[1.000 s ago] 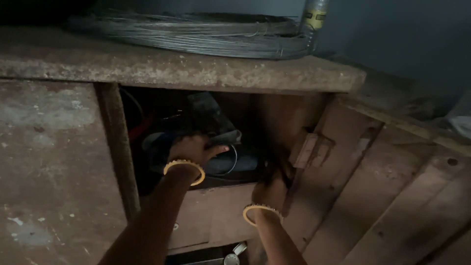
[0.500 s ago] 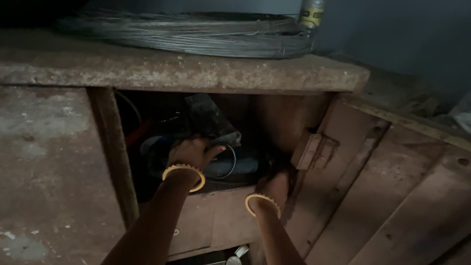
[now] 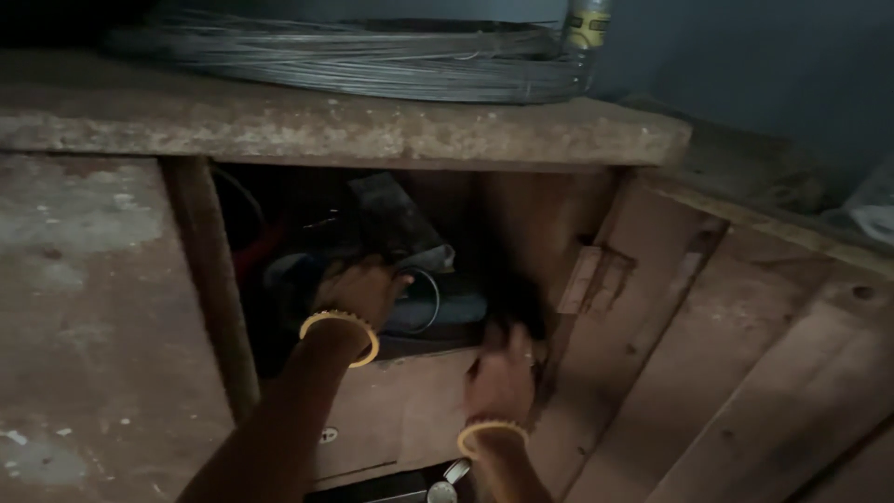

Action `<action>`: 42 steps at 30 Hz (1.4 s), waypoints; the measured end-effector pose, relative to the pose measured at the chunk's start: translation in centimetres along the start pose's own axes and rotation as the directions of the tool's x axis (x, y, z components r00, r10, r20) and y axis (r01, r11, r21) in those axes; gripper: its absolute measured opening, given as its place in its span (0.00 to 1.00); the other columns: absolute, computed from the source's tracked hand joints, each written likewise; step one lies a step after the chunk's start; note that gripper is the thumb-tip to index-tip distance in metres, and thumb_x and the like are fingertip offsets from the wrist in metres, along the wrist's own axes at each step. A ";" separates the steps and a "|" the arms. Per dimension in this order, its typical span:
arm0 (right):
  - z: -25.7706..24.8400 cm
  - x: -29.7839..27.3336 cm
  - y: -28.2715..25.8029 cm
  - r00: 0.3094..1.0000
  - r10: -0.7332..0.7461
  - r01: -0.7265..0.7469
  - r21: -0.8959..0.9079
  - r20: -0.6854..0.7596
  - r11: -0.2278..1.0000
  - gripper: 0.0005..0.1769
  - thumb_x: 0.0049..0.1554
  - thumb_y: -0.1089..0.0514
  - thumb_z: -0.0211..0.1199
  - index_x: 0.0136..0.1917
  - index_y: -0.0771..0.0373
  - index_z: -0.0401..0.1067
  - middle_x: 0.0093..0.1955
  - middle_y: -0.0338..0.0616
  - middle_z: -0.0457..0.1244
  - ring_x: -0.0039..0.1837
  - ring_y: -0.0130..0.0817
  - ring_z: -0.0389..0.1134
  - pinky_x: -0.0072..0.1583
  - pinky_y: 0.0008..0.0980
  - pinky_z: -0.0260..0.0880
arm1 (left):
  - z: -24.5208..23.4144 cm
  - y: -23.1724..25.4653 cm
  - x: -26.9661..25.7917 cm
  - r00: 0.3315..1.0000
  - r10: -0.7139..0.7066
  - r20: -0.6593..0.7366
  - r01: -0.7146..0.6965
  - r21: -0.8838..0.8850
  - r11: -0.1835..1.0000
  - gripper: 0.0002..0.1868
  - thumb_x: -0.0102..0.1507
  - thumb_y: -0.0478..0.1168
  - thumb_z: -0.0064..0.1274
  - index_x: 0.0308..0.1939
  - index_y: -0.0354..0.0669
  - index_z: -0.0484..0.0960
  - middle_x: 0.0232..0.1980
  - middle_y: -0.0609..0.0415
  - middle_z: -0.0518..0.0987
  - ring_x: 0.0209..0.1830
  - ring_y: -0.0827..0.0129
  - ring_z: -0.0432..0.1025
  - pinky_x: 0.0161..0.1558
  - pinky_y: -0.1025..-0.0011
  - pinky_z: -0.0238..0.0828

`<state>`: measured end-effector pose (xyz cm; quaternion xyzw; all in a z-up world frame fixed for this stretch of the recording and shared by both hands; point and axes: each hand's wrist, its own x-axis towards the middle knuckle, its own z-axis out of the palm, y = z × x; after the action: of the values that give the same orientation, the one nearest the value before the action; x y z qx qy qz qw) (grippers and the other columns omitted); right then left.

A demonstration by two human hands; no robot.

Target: The person sorts through hardware on the ground, picking up a metal rod and a connector before opening a metal cabinet to retrieve a power tool. They then return to the ground to place items into a plastic container and gather nuts and bolts into a plastic jar.

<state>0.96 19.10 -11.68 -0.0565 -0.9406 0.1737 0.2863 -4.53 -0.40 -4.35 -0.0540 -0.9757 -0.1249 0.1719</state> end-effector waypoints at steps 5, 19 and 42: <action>-5.4 0.8 -3.6 0.954 0.123 -0.092 -0.124 0.274 0.988 0.32 0.53 0.50 0.70 0.67 0.62 0.65 0.71 0.49 0.56 0.75 0.47 0.55 0.71 0.43 0.63 | 0.2 0.2 -0.4 0.998 -0.041 0.048 0.039 0.036 0.999 0.25 0.69 0.61 0.39 0.49 0.50 0.85 0.56 0.48 0.79 0.56 0.50 0.74 0.61 0.51 0.63; 0.4 2.2 -1.0 0.942 0.234 -0.270 0.131 0.240 0.954 0.30 0.55 0.42 0.62 0.67 0.55 0.67 0.69 0.49 0.62 0.72 0.50 0.61 0.70 0.47 0.64 | -1.2 0.5 -0.7 0.999 -0.010 0.030 0.011 -0.004 1.000 0.25 0.68 0.61 0.39 0.44 0.50 0.87 0.53 0.49 0.80 0.57 0.52 0.74 0.64 0.51 0.60; -10.1 -2.3 -5.3 0.865 -0.130 0.080 0.123 0.485 0.989 0.55 0.56 0.49 0.67 0.82 0.57 0.33 0.85 0.59 0.31 0.75 0.60 0.55 0.67 0.45 0.68 | -5.8 4.5 -5.4 0.980 0.179 0.089 -0.199 0.431 0.880 0.42 0.67 0.69 0.32 0.68 0.38 0.65 0.67 0.47 0.69 0.69 0.57 0.60 0.74 0.49 0.35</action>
<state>8.47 16.67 -3.10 0.0549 -0.9743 0.2127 0.0490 3.02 2.03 0.08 -0.1117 -0.9724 0.1164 0.1684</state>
